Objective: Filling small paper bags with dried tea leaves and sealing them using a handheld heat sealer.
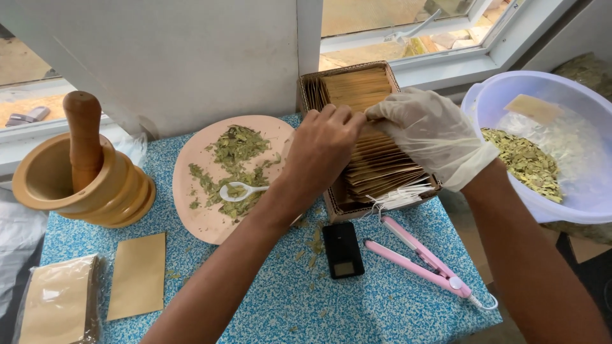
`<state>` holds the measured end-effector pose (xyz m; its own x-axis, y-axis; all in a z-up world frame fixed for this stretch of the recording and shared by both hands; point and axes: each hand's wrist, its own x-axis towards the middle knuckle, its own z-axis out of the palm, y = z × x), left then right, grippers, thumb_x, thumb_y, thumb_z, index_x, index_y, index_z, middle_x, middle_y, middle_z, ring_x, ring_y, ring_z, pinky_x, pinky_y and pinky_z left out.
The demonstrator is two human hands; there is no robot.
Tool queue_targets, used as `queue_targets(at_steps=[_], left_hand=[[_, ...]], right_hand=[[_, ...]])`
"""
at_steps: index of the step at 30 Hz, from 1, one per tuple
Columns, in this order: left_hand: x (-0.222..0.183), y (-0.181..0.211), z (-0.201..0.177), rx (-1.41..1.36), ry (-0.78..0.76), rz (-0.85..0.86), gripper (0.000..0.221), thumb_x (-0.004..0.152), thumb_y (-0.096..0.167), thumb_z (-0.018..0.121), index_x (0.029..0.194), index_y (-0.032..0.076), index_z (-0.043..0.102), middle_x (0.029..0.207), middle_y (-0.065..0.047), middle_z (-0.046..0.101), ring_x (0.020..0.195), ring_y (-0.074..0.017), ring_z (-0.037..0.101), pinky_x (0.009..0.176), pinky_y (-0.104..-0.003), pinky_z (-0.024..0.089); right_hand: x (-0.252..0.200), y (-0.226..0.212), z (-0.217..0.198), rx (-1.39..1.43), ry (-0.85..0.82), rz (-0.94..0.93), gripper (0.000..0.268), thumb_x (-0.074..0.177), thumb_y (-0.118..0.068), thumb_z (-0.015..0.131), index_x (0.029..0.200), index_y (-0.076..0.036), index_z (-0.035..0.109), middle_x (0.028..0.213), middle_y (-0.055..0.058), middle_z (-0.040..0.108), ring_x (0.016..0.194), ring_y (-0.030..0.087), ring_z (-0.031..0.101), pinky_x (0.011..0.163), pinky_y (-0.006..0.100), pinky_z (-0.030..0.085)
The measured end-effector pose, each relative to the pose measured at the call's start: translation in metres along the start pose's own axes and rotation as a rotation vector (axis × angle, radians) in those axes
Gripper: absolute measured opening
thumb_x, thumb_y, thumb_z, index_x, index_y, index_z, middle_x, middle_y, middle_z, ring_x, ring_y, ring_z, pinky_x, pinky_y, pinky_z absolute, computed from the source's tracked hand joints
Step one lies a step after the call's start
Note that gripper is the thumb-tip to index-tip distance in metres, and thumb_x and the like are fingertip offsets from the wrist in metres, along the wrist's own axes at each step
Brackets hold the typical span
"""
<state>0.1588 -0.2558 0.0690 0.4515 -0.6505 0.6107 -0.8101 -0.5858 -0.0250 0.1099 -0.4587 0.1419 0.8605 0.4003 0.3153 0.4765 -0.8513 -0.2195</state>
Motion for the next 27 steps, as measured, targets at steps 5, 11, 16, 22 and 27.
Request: queue_targets(at_steps=[5, 11, 16, 22, 27], left_hand=[[-0.012, 0.019, -0.016, -0.132, 0.134, -0.166, 0.015, 0.109, 0.01, 0.074, 0.119, -0.001, 0.074, 0.105, -0.013, 0.07, 0.09, -0.0247, 0.068, 0.078, -0.036, 0.064], [-0.043, 0.029, 0.023, -0.163, -0.071, -0.06, 0.027, 0.099, -0.009, 0.069, 0.122, 0.004, 0.076, 0.113, -0.012, 0.074, 0.097, -0.0243, 0.068, 0.084, -0.038, 0.056], [-0.046, 0.028, 0.036, -0.186, -0.096, -0.065, 0.014, 0.105, 0.019, 0.075, 0.112, 0.007, 0.076, 0.107, -0.009, 0.073, 0.093, -0.0216, 0.063, 0.082, -0.038, 0.054], [-0.049, 0.02, 0.048, -0.126, -0.105, -0.073, 0.012, 0.109, 0.02, 0.073, 0.106, 0.009, 0.068, 0.102, -0.006, 0.067, 0.085, -0.0191, 0.058, 0.076, -0.037, 0.051], [-0.048, 0.015, 0.05, -0.181, -0.059, -0.115, 0.016, 0.111, 0.014, 0.067, 0.099, 0.011, 0.057, 0.1, -0.009, 0.068, 0.085, -0.0219, 0.06, 0.075, -0.039, 0.052]], right_hand=[[-0.015, 0.008, -0.016, 0.229, 0.046, 0.253, 0.019, 0.104, -0.003, 0.074, 0.119, -0.006, 0.084, 0.096, 0.011, 0.084, 0.079, 0.022, 0.077, 0.069, 0.029, 0.065], [-0.027, 0.0, -0.03, 0.35, 0.098, 0.424, 0.021, 0.103, -0.003, 0.071, 0.119, -0.008, 0.084, 0.102, 0.004, 0.082, 0.092, 0.015, 0.071, 0.08, 0.029, 0.055], [-0.035, -0.002, -0.033, 0.326, 0.086, 0.437, 0.02, 0.1, -0.006, 0.074, 0.117, -0.012, 0.083, 0.104, 0.001, 0.083, 0.094, 0.012, 0.069, 0.082, 0.027, 0.053], [-0.04, -0.003, -0.027, 0.553, 0.077, 0.526, 0.019, 0.101, -0.005, 0.075, 0.119, -0.01, 0.081, 0.107, 0.004, 0.082, 0.1, 0.012, 0.073, 0.089, 0.026, 0.064], [-0.042, 0.001, -0.022, 0.613, 0.154, 0.528, 0.012, 0.101, -0.006, 0.08, 0.112, -0.01, 0.082, 0.105, 0.0, 0.08, 0.099, 0.009, 0.071, 0.089, 0.023, 0.06]])
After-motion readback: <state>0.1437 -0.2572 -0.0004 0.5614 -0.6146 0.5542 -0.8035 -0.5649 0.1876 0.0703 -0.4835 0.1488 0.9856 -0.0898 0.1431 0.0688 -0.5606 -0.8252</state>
